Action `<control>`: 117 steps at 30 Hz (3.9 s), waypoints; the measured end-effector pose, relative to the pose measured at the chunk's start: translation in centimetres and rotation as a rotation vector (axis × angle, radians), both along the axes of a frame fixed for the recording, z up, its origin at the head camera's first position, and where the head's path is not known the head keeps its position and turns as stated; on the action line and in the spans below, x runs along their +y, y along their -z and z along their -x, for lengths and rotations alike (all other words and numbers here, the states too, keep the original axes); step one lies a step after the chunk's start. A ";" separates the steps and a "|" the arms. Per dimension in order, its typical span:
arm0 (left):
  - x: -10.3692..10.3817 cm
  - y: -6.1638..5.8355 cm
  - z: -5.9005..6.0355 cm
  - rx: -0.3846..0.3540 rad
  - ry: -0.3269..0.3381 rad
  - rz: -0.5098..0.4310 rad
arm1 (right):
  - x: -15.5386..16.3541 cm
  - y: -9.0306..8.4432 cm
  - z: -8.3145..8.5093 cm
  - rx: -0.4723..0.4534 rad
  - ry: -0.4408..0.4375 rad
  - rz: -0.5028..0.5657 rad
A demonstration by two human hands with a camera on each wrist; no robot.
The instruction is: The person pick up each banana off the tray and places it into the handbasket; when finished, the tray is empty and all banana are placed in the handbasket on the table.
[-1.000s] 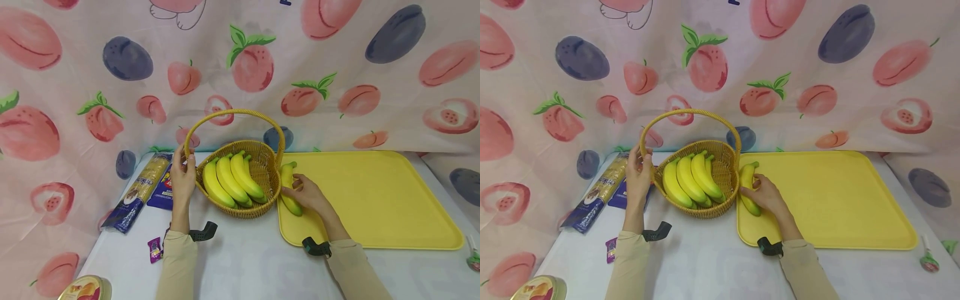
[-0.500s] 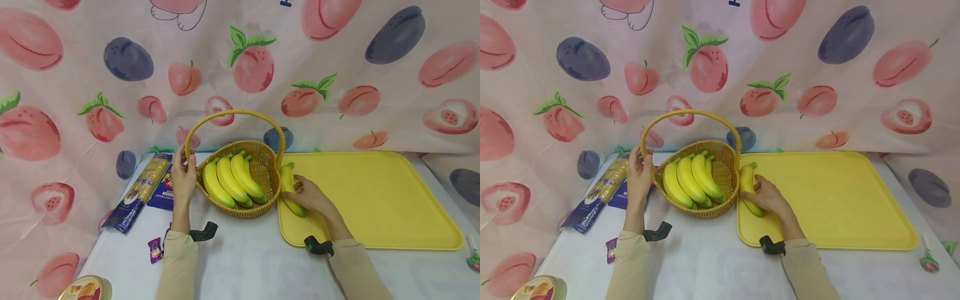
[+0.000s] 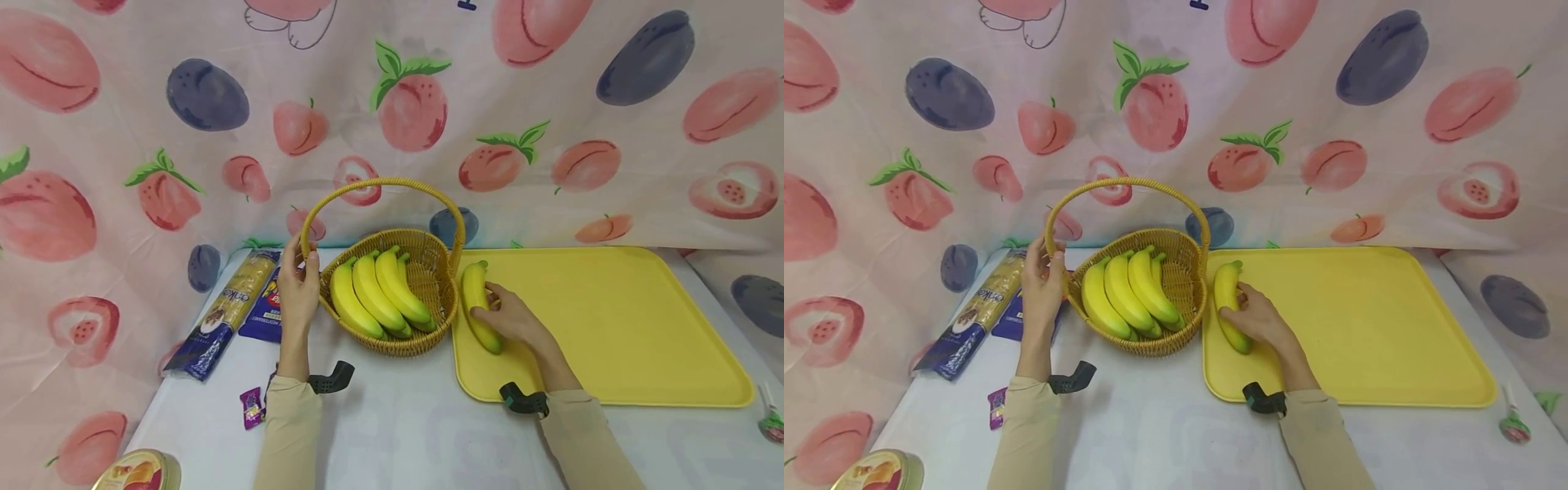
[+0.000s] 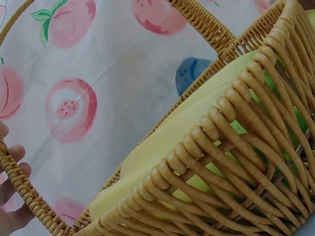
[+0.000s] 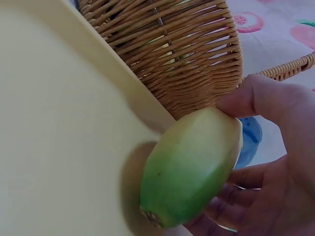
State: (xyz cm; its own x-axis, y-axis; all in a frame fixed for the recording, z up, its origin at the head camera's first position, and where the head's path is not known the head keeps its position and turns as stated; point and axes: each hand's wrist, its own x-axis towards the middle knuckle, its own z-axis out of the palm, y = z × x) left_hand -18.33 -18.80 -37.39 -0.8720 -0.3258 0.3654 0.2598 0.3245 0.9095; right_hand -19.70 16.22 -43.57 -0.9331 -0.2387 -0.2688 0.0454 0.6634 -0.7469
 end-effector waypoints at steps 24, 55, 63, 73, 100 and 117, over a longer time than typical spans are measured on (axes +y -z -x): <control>0.7 -2.0 -1.3 -0.013 0.029 -0.010 | -0.2 -2.3 -2.8 0.143 -0.023 0.046; -0.4 1.0 0.6 0.026 0.016 -0.011 | 0.0 -3.7 -7.7 0.310 -0.213 0.059; -0.5 1.0 0.5 0.024 0.011 -0.003 | -1.0 -4.0 -7.3 0.383 -0.251 0.097; -0.1 -0.2 -0.1 0.006 0.032 -0.018 | -3.4 -4.7 -5.1 0.404 -0.219 0.128; 0.0 -0.8 -0.7 -0.010 0.028 -0.008 | -9.9 -6.5 1.0 0.351 -0.136 -0.101; -0.7 0.8 0.3 0.001 0.028 0.011 | -10.9 -6.1 2.0 0.284 -0.202 -0.280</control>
